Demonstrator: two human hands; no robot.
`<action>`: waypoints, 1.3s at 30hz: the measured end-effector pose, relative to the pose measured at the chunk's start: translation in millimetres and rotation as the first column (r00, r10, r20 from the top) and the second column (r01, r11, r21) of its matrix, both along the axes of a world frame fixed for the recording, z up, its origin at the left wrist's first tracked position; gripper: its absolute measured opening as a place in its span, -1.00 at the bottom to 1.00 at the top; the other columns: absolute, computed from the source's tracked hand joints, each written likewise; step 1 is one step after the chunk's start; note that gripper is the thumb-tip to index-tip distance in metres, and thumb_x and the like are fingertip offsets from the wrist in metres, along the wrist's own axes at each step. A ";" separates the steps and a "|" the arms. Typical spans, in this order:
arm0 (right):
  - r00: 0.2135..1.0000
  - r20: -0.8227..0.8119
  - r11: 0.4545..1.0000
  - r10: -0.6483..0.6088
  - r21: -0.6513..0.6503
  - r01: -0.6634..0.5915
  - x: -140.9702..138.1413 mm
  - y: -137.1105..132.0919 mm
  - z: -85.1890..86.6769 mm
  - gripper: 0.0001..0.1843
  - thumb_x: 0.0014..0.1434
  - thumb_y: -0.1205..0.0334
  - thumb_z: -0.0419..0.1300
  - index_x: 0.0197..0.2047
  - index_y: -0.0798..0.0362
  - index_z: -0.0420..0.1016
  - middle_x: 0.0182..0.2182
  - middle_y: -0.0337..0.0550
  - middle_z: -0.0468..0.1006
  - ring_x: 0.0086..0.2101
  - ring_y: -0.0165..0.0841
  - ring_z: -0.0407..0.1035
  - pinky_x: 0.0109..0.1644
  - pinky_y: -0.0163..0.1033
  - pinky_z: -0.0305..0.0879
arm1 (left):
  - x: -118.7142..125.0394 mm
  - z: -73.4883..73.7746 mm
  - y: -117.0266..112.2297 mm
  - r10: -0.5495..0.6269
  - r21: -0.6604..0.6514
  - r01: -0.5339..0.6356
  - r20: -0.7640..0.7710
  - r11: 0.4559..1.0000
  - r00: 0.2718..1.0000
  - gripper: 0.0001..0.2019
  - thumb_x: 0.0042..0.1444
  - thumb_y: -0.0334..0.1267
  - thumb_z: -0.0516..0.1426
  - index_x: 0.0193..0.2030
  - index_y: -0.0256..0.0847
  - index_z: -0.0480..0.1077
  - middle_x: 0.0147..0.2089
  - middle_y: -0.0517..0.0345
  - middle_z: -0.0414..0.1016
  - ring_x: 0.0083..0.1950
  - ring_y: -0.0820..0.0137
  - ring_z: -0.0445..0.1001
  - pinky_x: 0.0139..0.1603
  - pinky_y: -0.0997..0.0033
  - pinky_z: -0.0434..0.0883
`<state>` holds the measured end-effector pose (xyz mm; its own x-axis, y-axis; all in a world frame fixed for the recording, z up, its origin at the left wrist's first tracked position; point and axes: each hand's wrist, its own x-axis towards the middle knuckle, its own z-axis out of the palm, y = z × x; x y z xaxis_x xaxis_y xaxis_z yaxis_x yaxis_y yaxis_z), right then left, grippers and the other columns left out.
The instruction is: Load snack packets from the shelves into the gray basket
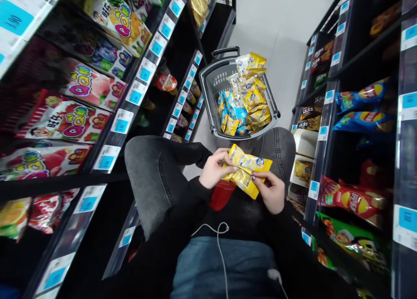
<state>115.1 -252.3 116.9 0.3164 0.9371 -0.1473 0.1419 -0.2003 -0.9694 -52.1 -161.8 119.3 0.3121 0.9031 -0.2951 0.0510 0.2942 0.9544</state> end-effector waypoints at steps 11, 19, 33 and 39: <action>0.991 0.023 0.991 -0.128 -0.031 0.129 -4.6 11.7 2.9 -0.82 -0.09 0.15 0.30 -0.53 0.07 0.44 -0.56 -0.24 0.50 -0.50 -0.38 0.38 -0.41 -0.29 0.31 | 3.3 0.6 -0.3 -0.003 -0.087 0.003 -0.008 0.996 1.000 -0.65 -0.39 -0.16 0.36 -0.67 -0.32 0.30 -0.05 -0.05 0.35 -0.07 0.24 0.40 -0.07 0.31 0.34; 0.986 -0.054 0.987 -0.159 -0.017 0.159 -6.9 9.8 -4.9 -0.58 -0.09 0.12 0.30 -0.19 0.01 0.25 -0.36 -0.19 0.49 -0.45 -0.36 0.44 -0.43 -0.29 0.38 | 2.3 -2.7 1.3 0.111 -0.306 -0.049 0.189 0.951 0.976 -0.49 -0.49 -0.32 0.39 -0.38 -0.25 0.23 -0.47 0.30 0.42 -0.47 0.49 0.42 -0.42 0.48 0.39; 0.956 -0.279 0.983 0.088 -0.130 -0.129 11.2 41.4 -9.6 -0.53 -0.28 0.16 0.40 -0.25 0.10 0.42 -0.30 -0.12 0.57 -0.30 -0.24 0.47 -0.21 -0.16 0.43 | -1.3 7.5 -0.8 -0.086 -0.252 0.098 0.058 0.963 0.995 -0.46 -0.41 -0.20 0.38 -0.20 -0.36 0.44 -0.22 -0.01 0.56 -0.25 0.22 0.52 -0.19 0.27 0.47; 0.934 -0.353 0.994 -0.062 -0.101 0.028 7.5 38.8 -15.1 -0.58 -0.20 0.08 0.37 -0.28 0.10 0.43 -0.34 -0.13 0.58 -0.36 -0.31 0.46 -0.28 -0.22 0.42 | -9.3 13.0 5.1 -0.236 -0.186 0.232 -0.002 0.955 0.972 -0.54 -0.09 0.03 0.18 -0.21 -0.38 0.46 -0.37 0.05 0.54 -0.37 0.33 0.48 -0.32 0.37 0.43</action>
<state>122.6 -213.6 101.8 0.2693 0.8998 -0.3432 -0.2194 -0.2896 -0.9317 -61.5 -156.7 132.2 0.4990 0.7353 -0.4587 0.1613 0.4413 0.8828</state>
